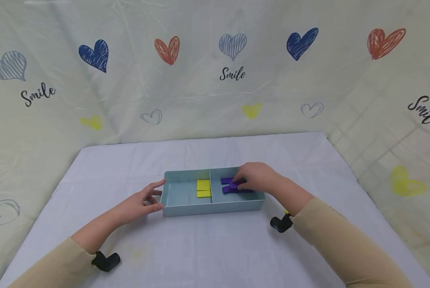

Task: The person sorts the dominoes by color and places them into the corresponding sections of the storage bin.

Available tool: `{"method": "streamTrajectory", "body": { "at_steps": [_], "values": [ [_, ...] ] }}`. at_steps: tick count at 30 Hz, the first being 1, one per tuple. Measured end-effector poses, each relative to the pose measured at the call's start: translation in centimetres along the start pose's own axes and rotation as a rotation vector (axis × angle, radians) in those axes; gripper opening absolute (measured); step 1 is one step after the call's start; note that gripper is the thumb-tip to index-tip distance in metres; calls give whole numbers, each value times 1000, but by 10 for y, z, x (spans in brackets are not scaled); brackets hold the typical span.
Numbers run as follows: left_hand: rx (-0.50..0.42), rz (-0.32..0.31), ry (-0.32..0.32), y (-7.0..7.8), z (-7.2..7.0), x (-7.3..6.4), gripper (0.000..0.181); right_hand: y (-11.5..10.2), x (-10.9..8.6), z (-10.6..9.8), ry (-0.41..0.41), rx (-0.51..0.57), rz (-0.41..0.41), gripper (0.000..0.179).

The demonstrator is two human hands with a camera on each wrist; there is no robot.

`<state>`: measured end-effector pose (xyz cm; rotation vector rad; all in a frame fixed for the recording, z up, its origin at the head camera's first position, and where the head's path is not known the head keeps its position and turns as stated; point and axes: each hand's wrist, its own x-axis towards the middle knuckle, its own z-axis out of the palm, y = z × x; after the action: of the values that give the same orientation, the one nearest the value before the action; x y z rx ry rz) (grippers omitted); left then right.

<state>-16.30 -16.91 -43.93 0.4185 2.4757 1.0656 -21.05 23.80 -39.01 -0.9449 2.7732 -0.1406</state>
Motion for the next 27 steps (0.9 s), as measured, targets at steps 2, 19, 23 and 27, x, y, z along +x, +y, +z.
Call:
{"method": "streamTrajectory", "body": {
  "at_steps": [2, 19, 23, 27],
  "values": [
    [1, 2, -2, 0, 0, 0, 82, 1, 1, 3, 7, -37, -14, 24],
    [-1, -2, -7, 2, -1, 0, 83, 3, -15, -13, 84, 31, -30, 24],
    [-1, -7, -3, 4, -1, -1, 82, 5, -26, -21, 101, 55, -9, 24],
    [-2, -9, -4, 3, -1, -1, 81, 11, -39, -27, 133, 65, 2, 24]
  ]
}}
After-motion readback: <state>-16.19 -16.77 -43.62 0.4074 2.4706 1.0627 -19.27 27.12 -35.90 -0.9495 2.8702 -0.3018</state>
